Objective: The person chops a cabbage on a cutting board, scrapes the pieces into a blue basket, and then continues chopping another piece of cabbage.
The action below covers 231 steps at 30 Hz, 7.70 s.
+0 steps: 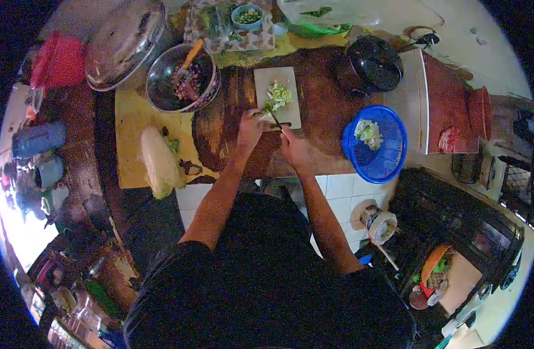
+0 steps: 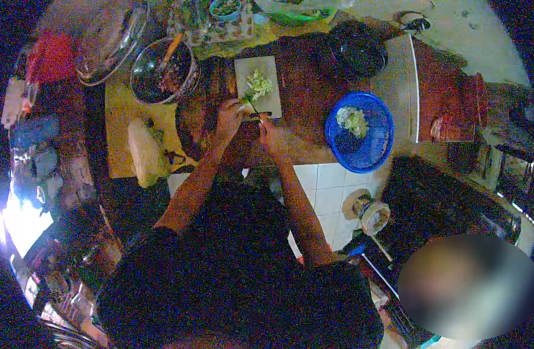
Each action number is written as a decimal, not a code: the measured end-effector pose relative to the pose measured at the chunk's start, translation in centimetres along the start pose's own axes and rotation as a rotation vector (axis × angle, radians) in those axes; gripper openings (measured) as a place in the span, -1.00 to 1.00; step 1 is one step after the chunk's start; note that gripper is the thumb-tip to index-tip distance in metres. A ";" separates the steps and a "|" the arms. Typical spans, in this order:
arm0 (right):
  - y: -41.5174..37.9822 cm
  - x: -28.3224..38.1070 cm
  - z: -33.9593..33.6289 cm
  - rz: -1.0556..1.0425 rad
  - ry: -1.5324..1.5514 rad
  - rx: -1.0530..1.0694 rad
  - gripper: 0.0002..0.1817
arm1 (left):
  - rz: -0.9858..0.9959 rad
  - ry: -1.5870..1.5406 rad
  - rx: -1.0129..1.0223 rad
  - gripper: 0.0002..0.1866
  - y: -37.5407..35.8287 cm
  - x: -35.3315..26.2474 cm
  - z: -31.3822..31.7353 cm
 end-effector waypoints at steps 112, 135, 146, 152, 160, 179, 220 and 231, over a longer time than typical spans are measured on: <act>-2.1 7.0 -2.3 0.075 0.987 0.216 -0.61 | -0.823 -1.187 0.144 -0.58 -5.9 -2.6 -10.8; 0.6 2.6 -5.2 0.046 0.001 -0.108 -0.64 | -0.716 -0.589 0.268 -0.66 -6.6 -1.2 -8.4; -3.7 0.1 5.9 -0.110 -0.194 0.272 -0.54 | 0.104 -0.041 0.337 -0.73 -6.0 -4.5 -5.7; -2.2 -3.9 6.4 -0.013 -0.190 0.114 -0.55 | -0.194 0.049 0.539 -0.63 -8.2 -1.9 -2.6; -4.8 -3.3 3.6 -0.087 -0.002 0.068 -0.60 | -0.221 0.088 0.553 -0.57 -8.2 -2.5 -3.0; -4.2 -6.1 4.3 0.011 0.177 0.101 -0.62 | -0.134 0.150 0.428 -0.54 -7.2 0.2 -5.3; -6.6 3.6 8.4 -0.144 0.006 0.107 -0.18 | 0.064 0.324 0.099 -0.73 -5.5 -0.3 -1.5; -9.1 1.1 9.9 -0.120 0.093 -0.054 -0.40 | 0.086 0.485 0.146 -0.78 -5.2 -0.7 -0.3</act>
Point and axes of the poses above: each hand's wrist, its own y-axis towards the middle knuckle, its own z-axis out of the palm, x = y × z, the point moved 10 cm from there along y, towards the middle knuckle, and after that the axes turned 14 degrees about -y, right-handed, at the moved point
